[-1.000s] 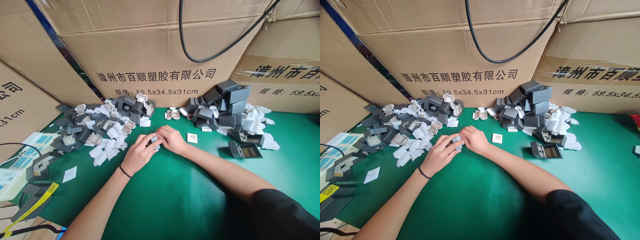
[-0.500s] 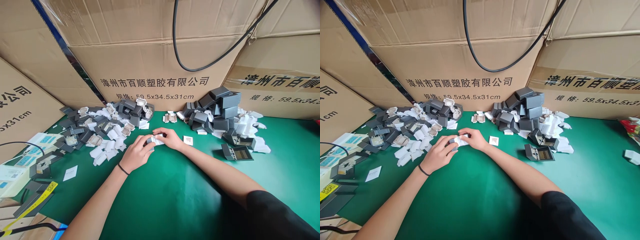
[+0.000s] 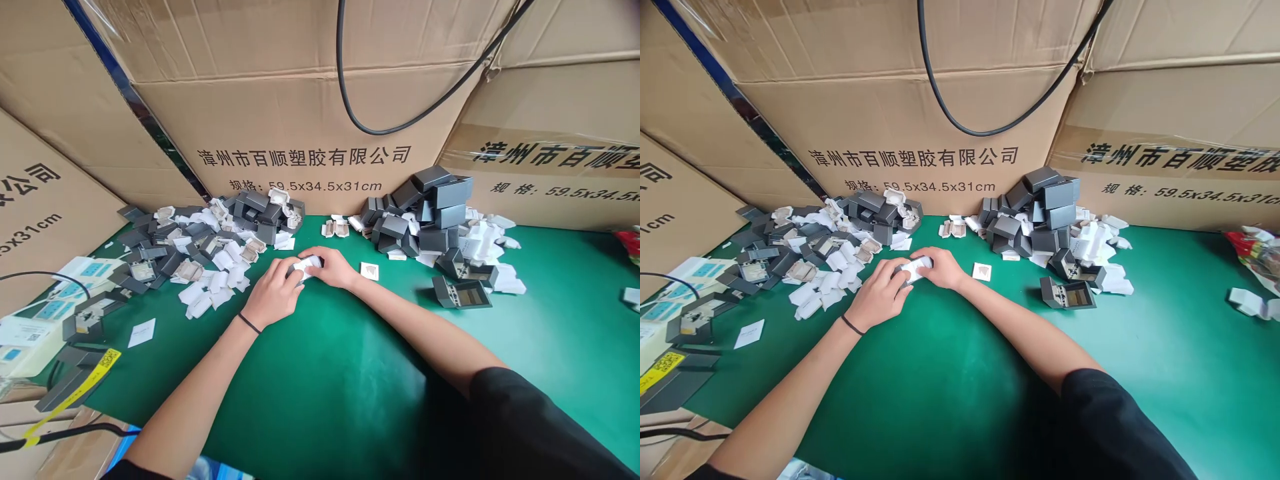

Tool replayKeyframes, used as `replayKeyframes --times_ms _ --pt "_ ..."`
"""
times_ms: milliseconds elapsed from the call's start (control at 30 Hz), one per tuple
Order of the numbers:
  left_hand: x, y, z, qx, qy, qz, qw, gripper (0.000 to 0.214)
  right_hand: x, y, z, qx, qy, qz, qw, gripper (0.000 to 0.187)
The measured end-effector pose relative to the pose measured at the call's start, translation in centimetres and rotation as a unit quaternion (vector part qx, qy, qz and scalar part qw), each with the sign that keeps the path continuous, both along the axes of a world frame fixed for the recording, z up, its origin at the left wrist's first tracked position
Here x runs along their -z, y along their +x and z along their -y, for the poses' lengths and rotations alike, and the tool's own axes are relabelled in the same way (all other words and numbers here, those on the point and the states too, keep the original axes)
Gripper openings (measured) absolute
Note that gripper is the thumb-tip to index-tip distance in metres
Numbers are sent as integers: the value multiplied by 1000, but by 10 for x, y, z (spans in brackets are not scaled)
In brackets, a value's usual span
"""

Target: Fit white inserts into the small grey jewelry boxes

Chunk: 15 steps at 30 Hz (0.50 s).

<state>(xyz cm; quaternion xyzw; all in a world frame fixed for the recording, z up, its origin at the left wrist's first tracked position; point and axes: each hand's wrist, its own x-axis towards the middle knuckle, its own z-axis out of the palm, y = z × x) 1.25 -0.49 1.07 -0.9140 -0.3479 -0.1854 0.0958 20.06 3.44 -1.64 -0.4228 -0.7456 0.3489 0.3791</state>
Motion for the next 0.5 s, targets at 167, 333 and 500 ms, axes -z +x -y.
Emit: replayKeyframes --times_ms 167,333,500 --pt "2 -2 -1 -17 -25 14 999 11 2 10 -1 -61 -59 -29 996 38" --pt "7 -9 -4 -6 -68 68 995 14 4 11 -4 -36 -84 -47 995 32" --pt "15 -10 -9 -28 -123 158 979 15 8 3 1 26 -84 -42 995 32"
